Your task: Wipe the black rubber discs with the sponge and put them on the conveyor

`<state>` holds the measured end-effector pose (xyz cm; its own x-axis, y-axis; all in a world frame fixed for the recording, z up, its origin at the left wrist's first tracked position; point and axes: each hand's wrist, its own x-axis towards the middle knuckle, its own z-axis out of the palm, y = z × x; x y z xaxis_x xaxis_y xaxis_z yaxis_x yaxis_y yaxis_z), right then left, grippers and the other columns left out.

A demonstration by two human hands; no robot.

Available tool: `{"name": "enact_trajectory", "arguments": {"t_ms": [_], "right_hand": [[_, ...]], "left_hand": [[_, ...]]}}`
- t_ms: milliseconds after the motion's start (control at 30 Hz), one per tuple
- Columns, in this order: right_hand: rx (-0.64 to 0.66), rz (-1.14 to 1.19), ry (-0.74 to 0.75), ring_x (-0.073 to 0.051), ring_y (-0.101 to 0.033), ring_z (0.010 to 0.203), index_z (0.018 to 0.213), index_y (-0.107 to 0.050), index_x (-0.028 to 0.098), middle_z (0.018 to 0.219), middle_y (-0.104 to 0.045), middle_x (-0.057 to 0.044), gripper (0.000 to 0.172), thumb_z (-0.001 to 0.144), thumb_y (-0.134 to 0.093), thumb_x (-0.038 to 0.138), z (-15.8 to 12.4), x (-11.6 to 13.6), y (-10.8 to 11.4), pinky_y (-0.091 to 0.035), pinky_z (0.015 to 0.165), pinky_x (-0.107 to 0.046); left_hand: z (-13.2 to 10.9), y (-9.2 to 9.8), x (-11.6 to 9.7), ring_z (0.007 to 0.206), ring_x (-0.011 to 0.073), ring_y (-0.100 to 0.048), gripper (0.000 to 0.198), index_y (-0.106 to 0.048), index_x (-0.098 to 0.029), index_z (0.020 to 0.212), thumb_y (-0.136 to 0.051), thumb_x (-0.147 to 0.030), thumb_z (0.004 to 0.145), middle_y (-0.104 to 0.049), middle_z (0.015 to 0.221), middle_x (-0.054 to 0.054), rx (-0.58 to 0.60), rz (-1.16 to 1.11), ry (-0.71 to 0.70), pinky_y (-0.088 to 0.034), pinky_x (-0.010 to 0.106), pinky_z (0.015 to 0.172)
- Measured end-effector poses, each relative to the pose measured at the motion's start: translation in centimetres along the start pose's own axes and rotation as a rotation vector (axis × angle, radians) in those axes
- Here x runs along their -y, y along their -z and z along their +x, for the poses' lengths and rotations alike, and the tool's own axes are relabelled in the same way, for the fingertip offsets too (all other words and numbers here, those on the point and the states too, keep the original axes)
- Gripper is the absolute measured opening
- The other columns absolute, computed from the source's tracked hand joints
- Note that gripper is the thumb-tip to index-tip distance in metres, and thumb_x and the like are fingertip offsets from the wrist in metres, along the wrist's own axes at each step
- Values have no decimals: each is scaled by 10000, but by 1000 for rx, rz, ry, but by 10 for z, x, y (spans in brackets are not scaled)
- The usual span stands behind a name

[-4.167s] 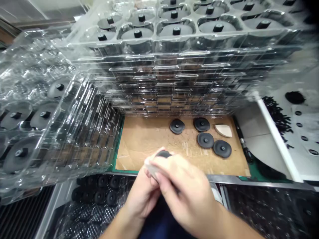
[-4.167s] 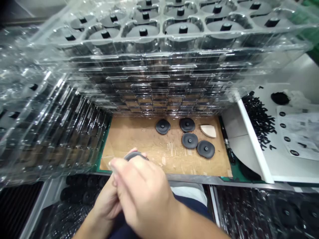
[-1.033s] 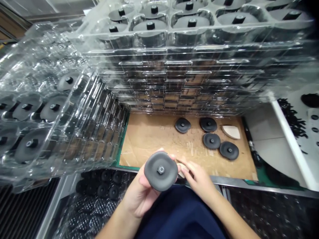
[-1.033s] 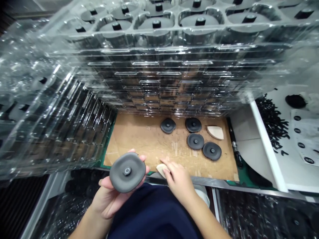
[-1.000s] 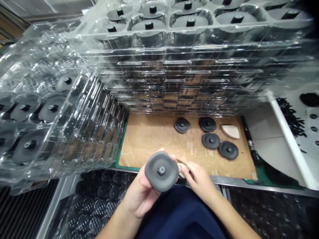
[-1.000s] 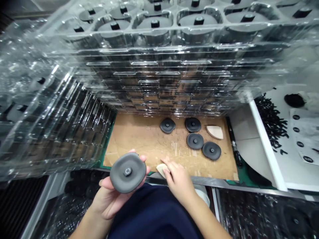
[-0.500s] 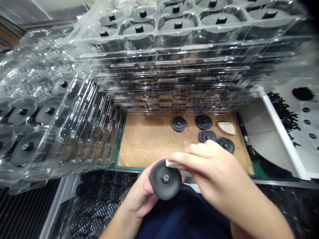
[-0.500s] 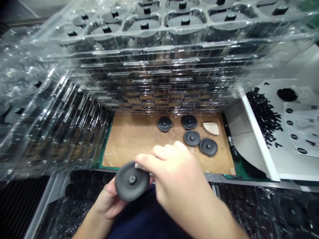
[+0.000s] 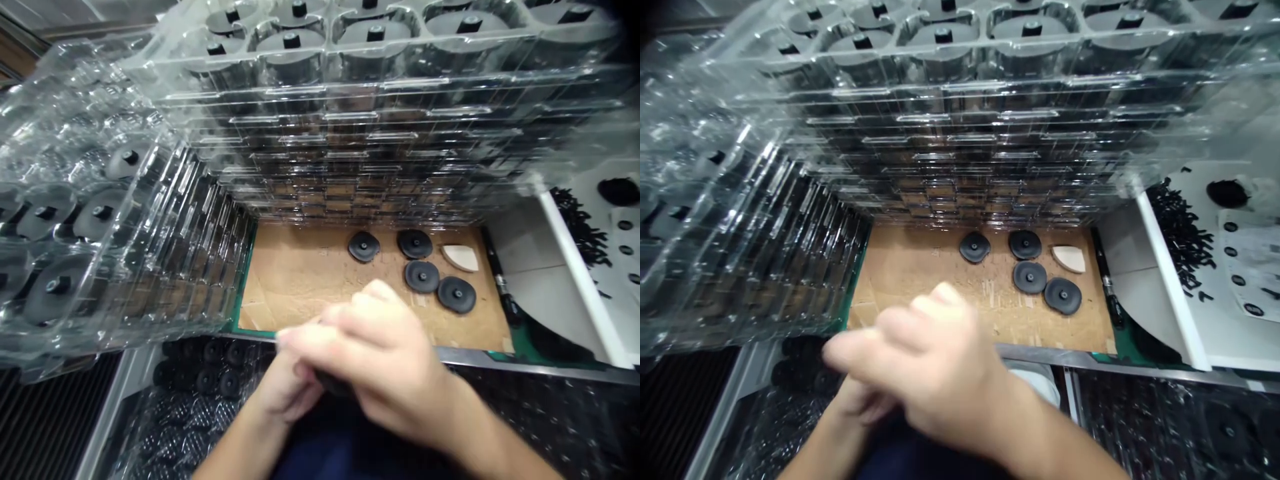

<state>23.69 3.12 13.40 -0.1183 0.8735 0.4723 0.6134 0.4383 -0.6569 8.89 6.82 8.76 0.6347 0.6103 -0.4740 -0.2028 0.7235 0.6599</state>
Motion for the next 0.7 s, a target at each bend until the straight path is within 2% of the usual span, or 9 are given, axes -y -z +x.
{"name": "enact_trajectory", "arguments": {"t_ms": [67, 167, 300, 367, 467, 533, 567, 633, 700], "right_hand": [[-16, 37, -200, -122, -601, 762, 1034, -661, 201, 875, -699, -1, 248, 945, -434, 152, -10, -19, -3, -379, 688, -281], [21, -17, -479, -144, -626, 824, 1079, -657, 239, 925, -702, -8, 225, 922, -500, 200, -40, -51, -17, -421, 725, -276], [80, -19, -537, -170, -645, 691, 933, -714, 220, 770, -711, -31, 250, 925, -477, 301, -84, -77, -53, -468, 635, -284], [69, -10, -550, -167, -638, 629, 886, -721, 207, 689, -696, -25, 265, 920, -483, 319, -90, -78, -60, -475, 592, -277], [0, 0, -591, -157, -651, 697, 1010, -688, 204, 825, -716, -33, 236, 925, -490, 298, -73, -62, -45, -493, 619, -262], [-122, -2, -597, -151, -650, 790, 1097, -643, 211, 993, -704, -43, 233, 928, -496, 273, -49, -39, -29, -492, 643, -251], [-223, -1, -572, -154, -646, 834, 1102, -636, 214, 1035, -694, -43, 223, 918, -517, 254, -37, -26, -22, -487, 654, -251], [-306, -1, -389, -161, -633, 846, 1111, -624, 167, 1020, -696, -61, 231, 908, -514, 182, -18, -2, -15, -475, 697, -273], [-214, 34, -220, -168, -618, 768, 1092, -627, 101, 896, -702, -79, 240, 900, -487, 127, -8, 14, -13, -464, 713, -309]], "left_hand": [[1, 6, -1, 989, 263, -636, 614, -679, -191, 1068, -838, -443, 531, -692, 1056, 75, 43, -65, 5, -467, 384, 928], [1, 18, -3, 969, 208, -672, 614, -646, -283, 1128, -849, -351, 552, -670, 1187, 45, 79, -220, -8, -490, 299, 904], [1, 23, -3, 1027, 203, -660, 579, -663, -293, 1105, -838, -369, 559, -681, 1187, 17, 87, -292, -16, -494, 251, 904], [2, 20, -3, 1020, 193, -661, 568, -673, -289, 1091, -842, -358, 553, -701, 1140, 7, 79, -293, -8, -497, 240, 898], [3, 13, -2, 1001, 183, -663, 575, -672, -286, 1096, -848, -335, 551, -711, 1108, 5, 70, -283, -12, -502, 231, 883], [4, 9, -1, 984, 172, -665, 578, -663, -286, 1112, -844, -326, 564, -711, 1105, 4, 60, -276, -21, -499, 223, 883], [4, 7, 0, 982, 167, -663, 576, -659, -283, 1119, -840, -320, 573, -711, 1103, 5, 52, -265, -24, -497, 215, 880], [4, 6, 1, 1015, 168, -646, 556, -660, -264, 1118, -830, -323, 592, -706, 1107, 16, 40, -242, -19, -485, 211, 898], [3, 7, 1, 1039, 175, -635, 487, -672, -255, 1091, -811, -309, 627, -705, 1106, 24, 33, -227, -10, -479, 226, 915]]}}
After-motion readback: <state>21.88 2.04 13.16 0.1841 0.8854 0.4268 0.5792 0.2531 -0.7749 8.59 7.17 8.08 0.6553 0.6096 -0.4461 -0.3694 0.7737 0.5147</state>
